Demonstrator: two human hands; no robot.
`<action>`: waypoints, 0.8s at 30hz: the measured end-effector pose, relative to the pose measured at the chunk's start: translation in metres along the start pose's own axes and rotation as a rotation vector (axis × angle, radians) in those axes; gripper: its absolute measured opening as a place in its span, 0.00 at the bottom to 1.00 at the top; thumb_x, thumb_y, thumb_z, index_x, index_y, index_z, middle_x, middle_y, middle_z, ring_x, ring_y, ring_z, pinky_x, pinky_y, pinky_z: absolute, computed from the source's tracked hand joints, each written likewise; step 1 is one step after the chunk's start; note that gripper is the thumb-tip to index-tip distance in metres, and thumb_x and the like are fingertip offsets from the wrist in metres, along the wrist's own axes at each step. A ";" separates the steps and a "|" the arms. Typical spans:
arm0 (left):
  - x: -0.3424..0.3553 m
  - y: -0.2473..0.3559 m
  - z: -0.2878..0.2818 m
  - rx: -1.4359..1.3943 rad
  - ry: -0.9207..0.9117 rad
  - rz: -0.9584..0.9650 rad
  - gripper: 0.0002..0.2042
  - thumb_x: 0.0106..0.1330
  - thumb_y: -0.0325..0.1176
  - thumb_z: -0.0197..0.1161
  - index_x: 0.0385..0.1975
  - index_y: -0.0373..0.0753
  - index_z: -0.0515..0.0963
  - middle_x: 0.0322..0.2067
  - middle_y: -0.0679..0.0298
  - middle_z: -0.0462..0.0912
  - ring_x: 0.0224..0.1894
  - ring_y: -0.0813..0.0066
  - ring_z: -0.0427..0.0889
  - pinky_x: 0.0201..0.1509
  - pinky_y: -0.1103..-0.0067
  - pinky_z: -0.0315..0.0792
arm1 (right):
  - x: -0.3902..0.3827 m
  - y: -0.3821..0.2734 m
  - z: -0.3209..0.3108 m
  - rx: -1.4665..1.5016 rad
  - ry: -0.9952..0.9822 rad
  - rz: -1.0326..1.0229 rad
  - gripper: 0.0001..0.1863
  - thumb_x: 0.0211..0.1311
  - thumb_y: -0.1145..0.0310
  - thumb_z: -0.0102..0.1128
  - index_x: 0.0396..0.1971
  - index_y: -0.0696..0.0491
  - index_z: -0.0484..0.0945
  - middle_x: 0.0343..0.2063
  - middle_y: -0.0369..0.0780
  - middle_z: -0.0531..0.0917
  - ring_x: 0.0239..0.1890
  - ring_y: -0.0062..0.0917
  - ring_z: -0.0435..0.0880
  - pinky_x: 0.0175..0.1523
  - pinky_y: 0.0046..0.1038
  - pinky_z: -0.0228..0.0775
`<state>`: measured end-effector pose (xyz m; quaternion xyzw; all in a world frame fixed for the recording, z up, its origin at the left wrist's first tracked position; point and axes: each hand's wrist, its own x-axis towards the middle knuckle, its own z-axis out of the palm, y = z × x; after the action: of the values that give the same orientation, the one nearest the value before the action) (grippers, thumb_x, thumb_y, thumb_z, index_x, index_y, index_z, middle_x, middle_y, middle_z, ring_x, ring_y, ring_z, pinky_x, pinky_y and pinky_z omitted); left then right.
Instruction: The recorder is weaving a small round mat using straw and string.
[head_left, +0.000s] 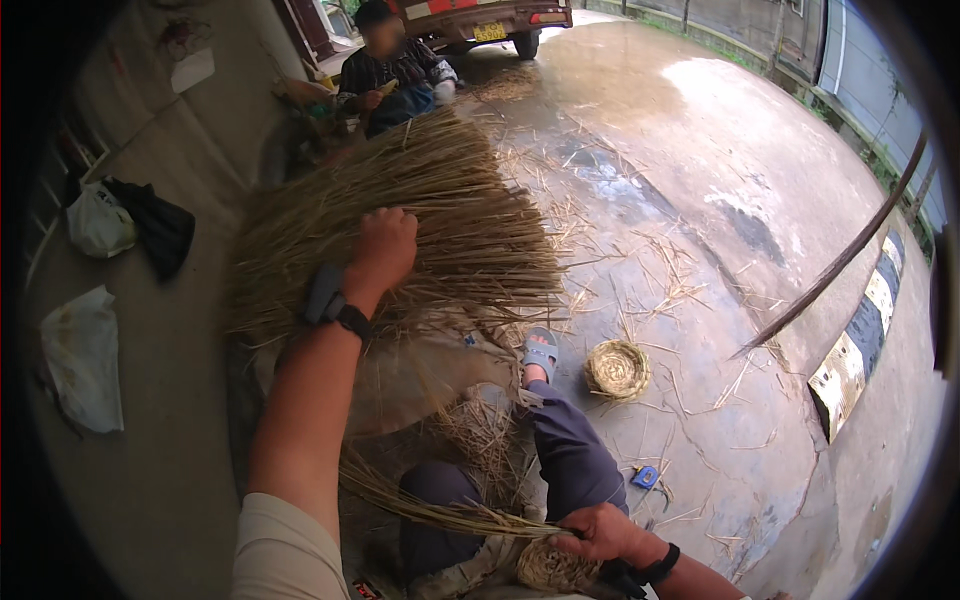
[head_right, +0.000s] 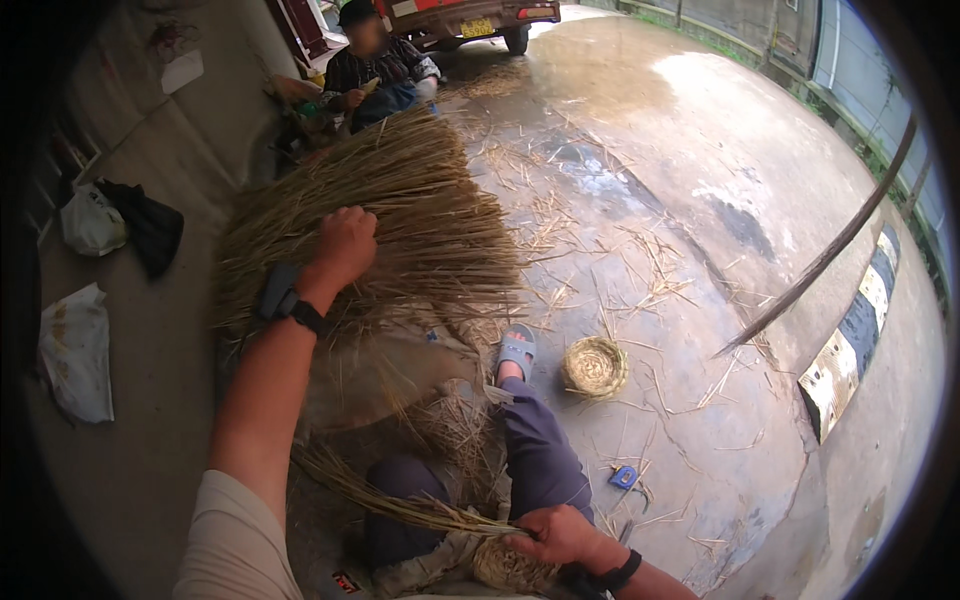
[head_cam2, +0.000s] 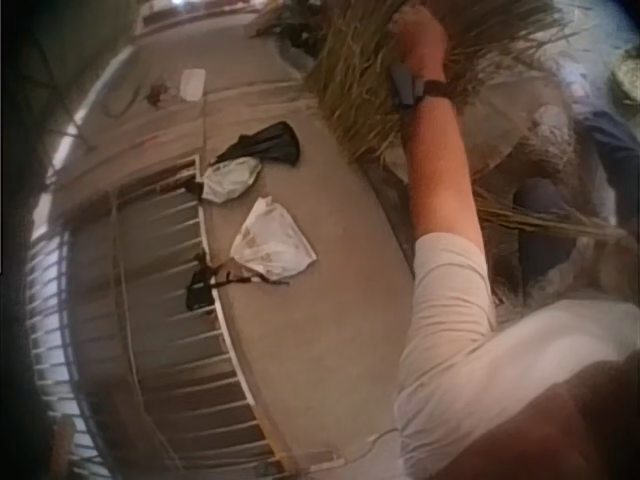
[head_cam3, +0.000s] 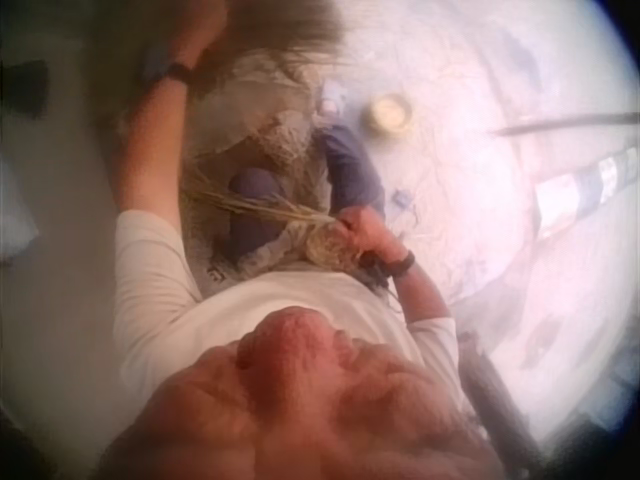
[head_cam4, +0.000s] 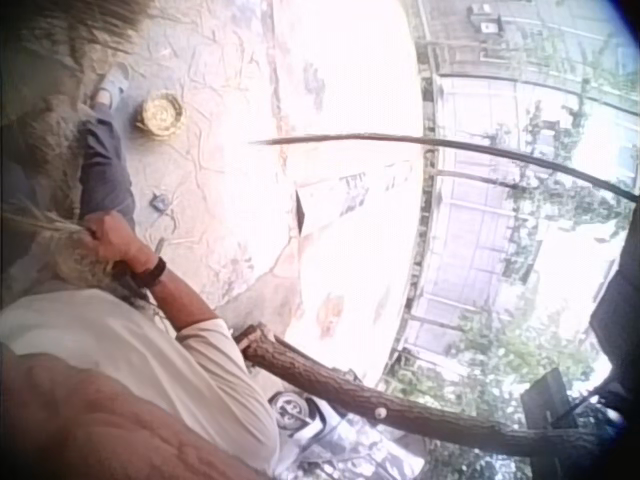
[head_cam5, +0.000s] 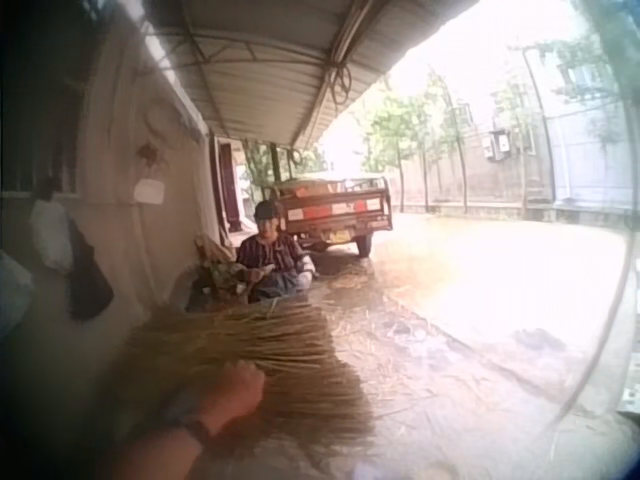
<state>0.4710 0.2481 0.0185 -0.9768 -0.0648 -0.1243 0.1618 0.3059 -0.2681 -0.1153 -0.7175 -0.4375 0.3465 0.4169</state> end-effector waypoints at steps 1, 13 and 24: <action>0.000 -0.003 -0.008 -0.058 0.020 -0.030 0.09 0.73 0.31 0.58 0.50 0.39 0.78 0.51 0.50 0.80 0.56 0.41 0.78 0.56 0.46 0.75 | 0.000 0.000 0.001 0.005 0.000 0.002 0.20 0.67 0.47 0.69 0.33 0.51 0.88 0.25 0.44 0.85 0.27 0.42 0.86 0.33 0.39 0.77; -0.038 -0.021 -0.057 -0.197 -0.032 -0.014 0.28 0.68 0.32 0.70 0.68 0.48 0.70 0.59 0.53 0.78 0.60 0.45 0.78 0.63 0.50 0.73 | 0.004 -0.006 0.008 -0.013 -0.005 0.022 0.22 0.67 0.47 0.68 0.28 0.52 0.85 0.22 0.45 0.83 0.25 0.44 0.83 0.31 0.41 0.75; -0.049 -0.002 -0.099 -0.448 0.134 0.130 0.20 0.67 0.28 0.69 0.59 0.44 0.79 0.52 0.53 0.85 0.54 0.52 0.85 0.58 0.60 0.78 | 0.005 -0.014 0.008 -0.020 -0.017 0.068 0.20 0.68 0.47 0.68 0.32 0.51 0.88 0.23 0.45 0.84 0.27 0.44 0.85 0.33 0.40 0.76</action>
<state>0.4016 0.2134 0.0966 -0.9800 0.0385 -0.1896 -0.0474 0.2966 -0.2576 -0.1068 -0.7329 -0.4200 0.3622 0.3940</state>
